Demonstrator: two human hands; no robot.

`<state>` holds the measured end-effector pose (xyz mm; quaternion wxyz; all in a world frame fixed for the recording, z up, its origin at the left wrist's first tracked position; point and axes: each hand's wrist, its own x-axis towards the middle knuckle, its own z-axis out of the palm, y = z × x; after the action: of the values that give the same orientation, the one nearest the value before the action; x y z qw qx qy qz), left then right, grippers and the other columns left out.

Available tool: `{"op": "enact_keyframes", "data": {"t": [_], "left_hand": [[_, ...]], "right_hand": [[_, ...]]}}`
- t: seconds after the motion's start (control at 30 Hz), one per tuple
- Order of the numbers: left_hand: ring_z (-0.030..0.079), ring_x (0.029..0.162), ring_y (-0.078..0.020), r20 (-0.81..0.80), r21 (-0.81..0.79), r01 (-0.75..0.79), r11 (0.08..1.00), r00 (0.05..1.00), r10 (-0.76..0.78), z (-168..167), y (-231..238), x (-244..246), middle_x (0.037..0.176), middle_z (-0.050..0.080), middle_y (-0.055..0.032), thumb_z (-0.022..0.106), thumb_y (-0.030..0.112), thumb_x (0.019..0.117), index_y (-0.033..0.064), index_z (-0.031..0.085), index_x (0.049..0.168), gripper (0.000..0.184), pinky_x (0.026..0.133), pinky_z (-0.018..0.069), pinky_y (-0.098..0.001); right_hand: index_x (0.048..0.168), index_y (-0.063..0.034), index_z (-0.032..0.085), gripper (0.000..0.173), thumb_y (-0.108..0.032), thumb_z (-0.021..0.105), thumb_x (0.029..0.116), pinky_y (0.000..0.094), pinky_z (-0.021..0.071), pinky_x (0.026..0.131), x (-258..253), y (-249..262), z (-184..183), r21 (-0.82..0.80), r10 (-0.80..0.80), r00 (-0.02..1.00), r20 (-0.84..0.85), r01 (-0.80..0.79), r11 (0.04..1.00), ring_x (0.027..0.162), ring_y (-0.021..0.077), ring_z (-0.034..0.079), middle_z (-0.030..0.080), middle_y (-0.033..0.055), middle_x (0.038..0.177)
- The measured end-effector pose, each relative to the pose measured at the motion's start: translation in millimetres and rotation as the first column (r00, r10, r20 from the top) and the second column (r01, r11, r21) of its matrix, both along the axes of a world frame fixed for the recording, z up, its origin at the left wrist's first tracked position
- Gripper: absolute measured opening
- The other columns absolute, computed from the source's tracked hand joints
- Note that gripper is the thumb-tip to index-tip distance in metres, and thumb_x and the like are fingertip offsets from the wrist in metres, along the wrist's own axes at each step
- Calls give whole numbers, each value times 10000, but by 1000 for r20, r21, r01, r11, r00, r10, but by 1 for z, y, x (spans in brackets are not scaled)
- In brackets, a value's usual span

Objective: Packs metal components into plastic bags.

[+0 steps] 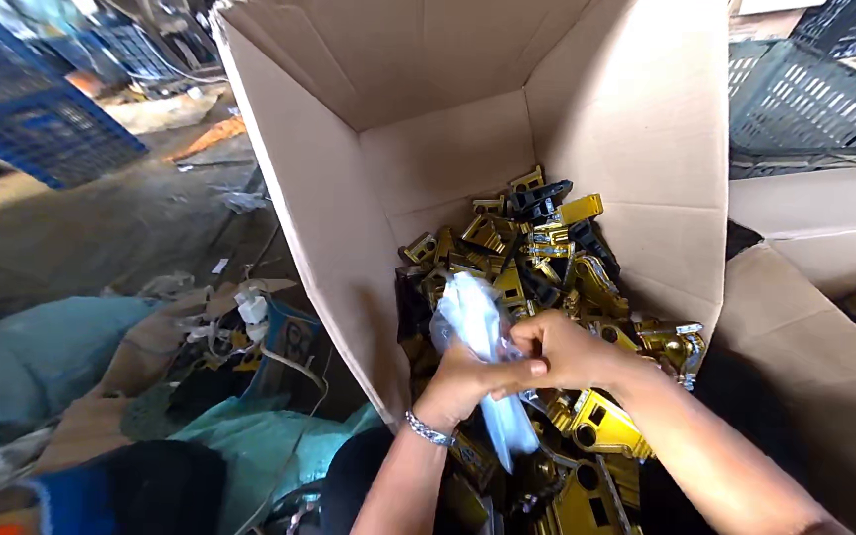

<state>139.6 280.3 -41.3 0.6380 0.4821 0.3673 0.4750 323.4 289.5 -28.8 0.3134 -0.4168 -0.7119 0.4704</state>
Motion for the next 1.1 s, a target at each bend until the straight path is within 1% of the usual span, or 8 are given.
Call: {"op": "enact_keyframes", "data": {"t": [0.2, 0.3, 0.37, 0.5, 0.63, 0.77, 0.87, 1.1], "left_hand": [[633, 747, 23, -355, 507, -216, 834, 830, 431, -13, 31, -47, 798, 651, 86, 762, 50, 728, 35, 636, 953, 259, 710, 558, -177], [655, 801, -6, -279, 522, -413, 746, 744, 607, -12, 34, -56, 865, 674, 44, 721, 31, 731, -15, 618, 1070, 358, 748, 569, -207], [668, 818, -19, -221, 510, -497, 702, 713, 665, -11, 37, -59, 879, 684, 45, 711, 38, 726, 1, 605, 1087, 378, 753, 576, -224], [680, 848, -13, -189, 536, -472, 701, 742, 644, -11, 30, -43, 899, 706, 17, 761, 114, 783, -60, 607, 1089, 384, 795, 585, -219], [683, 877, -33, -246, 583, -422, 695, 723, 646, -23, 34, -31, 938, 711, -62, 831, 201, 805, -115, 603, 1114, 497, 858, 576, -229], [698, 994, -131, -345, 684, -290, 669, 680, 647, -41, 35, -22, 1046, 719, -185, 796, 235, 846, -142, 632, 1147, 509, 963, 550, -293], [699, 1018, -140, -304, 696, -323, 641, 676, 671, -48, 32, -11, 1061, 714, -209, 809, 219, 820, -174, 610, 1162, 558, 982, 542, -289], [679, 947, -92, -45, 9, -386, 923, 921, 386, -5, 6, 16, 983, 709, -52, 708, -34, 869, -35, 620, 1115, 261, 878, 568, -266]], "right_hand": [[824, -55, 577, 235, -129, 796, 865, 226, 541, 625, 13, 40, 3, -86, -229, 972, -56, 224, 971, 628, 51, 607, 619, -5, 716], [1287, 4, 628, 320, -12, 607, 967, 420, 526, 989, -2, 59, -37, -43, -40, 962, 270, 53, 998, 1174, 258, 624, 614, 169, 1329], [1393, -68, 619, 534, 150, 528, 914, 696, 330, 1117, -19, 67, -65, -36, 215, 710, 670, -259, 965, 1446, 496, 335, 386, 226, 1582], [1292, -74, 693, 381, 63, 514, 986, 711, 344, 1092, -5, 71, -94, 200, 127, 568, 813, -478, 855, 1413, 528, 391, 516, 236, 1487], [1160, -48, 744, 321, -159, 783, 862, 731, 192, 1160, 36, 40, -54, 261, -74, 722, 688, -151, 953, 1478, 503, 280, 438, 231, 1548], [1290, 54, 529, 732, -346, 822, 752, 307, 538, 1002, 67, -3, -42, -11, -516, 825, -232, 528, 849, 1198, 105, 608, 629, 44, 1291], [1411, -79, 344, 840, -223, 863, 767, 430, 664, 716, 66, -20, -22, -162, -397, 705, -588, 378, 912, 894, 263, 748, 694, 102, 1173], [1376, 49, 508, 532, -101, 694, 901, 465, 550, 950, -12, -5, -23, 65, -327, 908, 260, 322, 945, 1104, 309, 668, 633, 219, 1282]]}}
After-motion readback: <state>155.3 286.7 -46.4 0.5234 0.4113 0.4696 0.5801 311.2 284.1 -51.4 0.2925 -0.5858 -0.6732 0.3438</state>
